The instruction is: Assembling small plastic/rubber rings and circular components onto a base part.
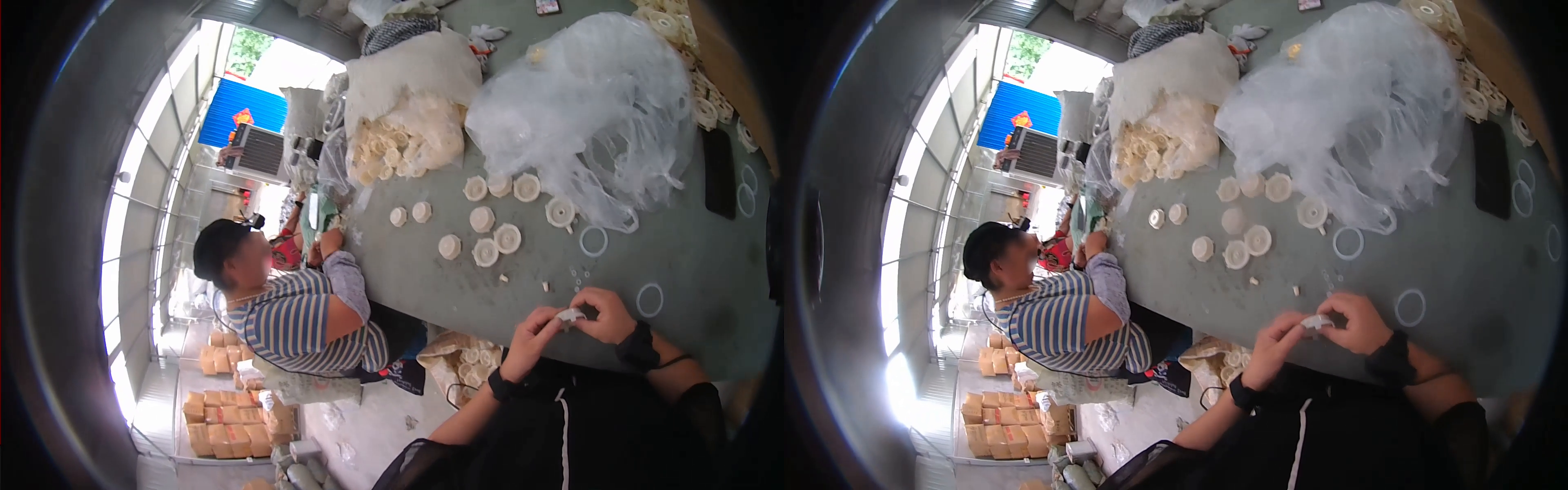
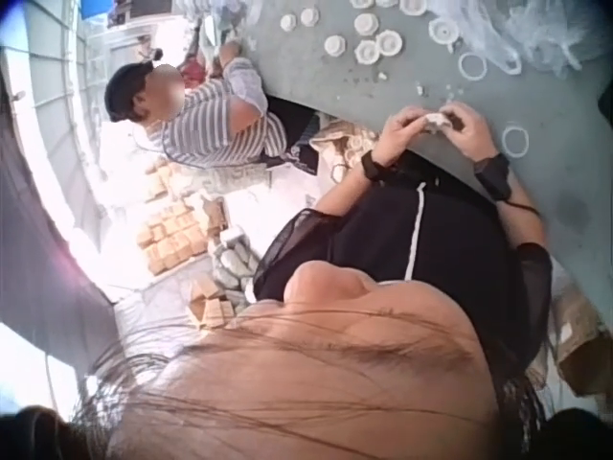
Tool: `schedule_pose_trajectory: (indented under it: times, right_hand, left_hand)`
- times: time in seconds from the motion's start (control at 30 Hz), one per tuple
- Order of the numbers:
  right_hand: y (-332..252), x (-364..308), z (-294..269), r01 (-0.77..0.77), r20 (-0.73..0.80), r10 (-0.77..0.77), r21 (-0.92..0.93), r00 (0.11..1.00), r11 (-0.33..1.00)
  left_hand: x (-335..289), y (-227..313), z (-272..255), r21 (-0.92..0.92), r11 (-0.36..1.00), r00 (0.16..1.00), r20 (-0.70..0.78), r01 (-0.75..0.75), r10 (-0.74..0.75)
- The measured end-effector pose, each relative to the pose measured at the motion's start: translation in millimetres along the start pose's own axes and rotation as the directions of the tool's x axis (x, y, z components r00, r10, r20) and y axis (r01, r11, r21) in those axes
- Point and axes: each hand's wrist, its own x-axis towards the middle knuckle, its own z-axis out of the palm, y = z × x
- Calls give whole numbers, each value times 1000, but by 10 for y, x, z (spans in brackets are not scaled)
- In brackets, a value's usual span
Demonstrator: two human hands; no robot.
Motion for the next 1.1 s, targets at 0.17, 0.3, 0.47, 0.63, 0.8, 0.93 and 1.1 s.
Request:
schedule_pose_trajectory:
  times: [0.17, 0.3, 0.47, 0.63, 0.8, 0.93, 1.1]
  right_hand:
    - [-40, -2, -33, -73, 1, 73, 47, 997, 996]
    - [-12, 23, -64, -32, 10, 31, 68, 999, 997]
    - [17, 27, -44, -107, 9, 107, 186, 994, 977]
    - [7, 36, -57, -99, 19, 97, 153, 995, 983]
    - [63, -12, -37, -2, 24, -3, 187, 1000, 982]
    - [60, -51, -80, -160, 102, 137, 267, 985, 950]
    - [112, 3, -55, -212, 125, 186, 243, 975, 947]
  left_hand:
    - [-19, -48, 78, 4, 1000, 996, -83, -22, 23]
    - [-27, -45, 172, -1, 995, 978, -185, -96, 94]
    - [18, 4, 171, -5, 995, 980, -174, -104, 101]
    - [-6, -44, 221, -118, 986, 978, -181, -121, 99]
    - [-50, -71, 294, -57, 991, 974, -201, -120, 106]
    - [-120, -88, 435, -159, 981, 965, -251, -114, 71]
    - [-122, -152, 430, -131, 982, 947, -308, -135, 89]
